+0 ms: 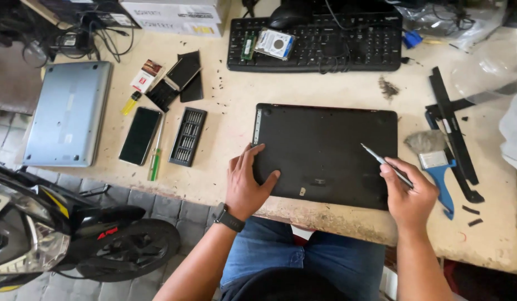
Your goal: Disassembling a laptop by removing screws and prying the back cover using specialized tools.
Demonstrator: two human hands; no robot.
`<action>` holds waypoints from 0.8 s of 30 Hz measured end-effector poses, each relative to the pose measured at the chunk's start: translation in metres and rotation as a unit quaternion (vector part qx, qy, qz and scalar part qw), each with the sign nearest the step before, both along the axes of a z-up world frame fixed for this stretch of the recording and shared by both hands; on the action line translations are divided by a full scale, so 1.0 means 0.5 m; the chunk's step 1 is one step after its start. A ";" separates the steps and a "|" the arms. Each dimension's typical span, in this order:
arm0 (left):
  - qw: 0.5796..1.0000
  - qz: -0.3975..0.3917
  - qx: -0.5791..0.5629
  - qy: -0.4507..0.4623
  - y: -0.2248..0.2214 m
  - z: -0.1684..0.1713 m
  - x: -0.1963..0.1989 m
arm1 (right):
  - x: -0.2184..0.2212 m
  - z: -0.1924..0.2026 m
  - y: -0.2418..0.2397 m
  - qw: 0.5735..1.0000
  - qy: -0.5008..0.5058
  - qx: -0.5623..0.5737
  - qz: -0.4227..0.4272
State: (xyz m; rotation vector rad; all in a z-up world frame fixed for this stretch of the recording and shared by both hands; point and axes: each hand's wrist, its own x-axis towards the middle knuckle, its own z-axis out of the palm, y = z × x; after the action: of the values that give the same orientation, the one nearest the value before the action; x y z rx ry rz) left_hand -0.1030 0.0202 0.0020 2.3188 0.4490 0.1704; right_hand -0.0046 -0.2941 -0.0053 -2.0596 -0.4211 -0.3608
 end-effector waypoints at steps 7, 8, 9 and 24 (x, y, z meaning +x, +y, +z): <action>0.997 -0.002 -0.072 0.003 0.017 0.024 0.025 | 0.002 -0.006 -0.006 0.999 0.017 0.041 -0.021; 0.997 -0.003 -0.080 -0.001 0.019 0.026 0.030 | 0.003 -0.011 -0.007 0.998 0.023 0.053 -0.031; 0.996 -0.005 -0.087 -0.005 0.020 0.029 0.036 | 0.003 -0.015 -0.009 0.997 0.029 0.066 -0.040; 0.984 0.106 0.126 0.066 0.288 -0.010 0.209 | 0.007 -0.020 -0.006 0.996 0.006 0.066 -0.064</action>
State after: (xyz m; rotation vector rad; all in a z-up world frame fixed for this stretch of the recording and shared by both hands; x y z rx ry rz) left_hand 0.0016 0.1643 -0.0032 2.5349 0.7824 0.1863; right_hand -0.0010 -0.2972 -0.0154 -1.9624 -0.2509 -0.4404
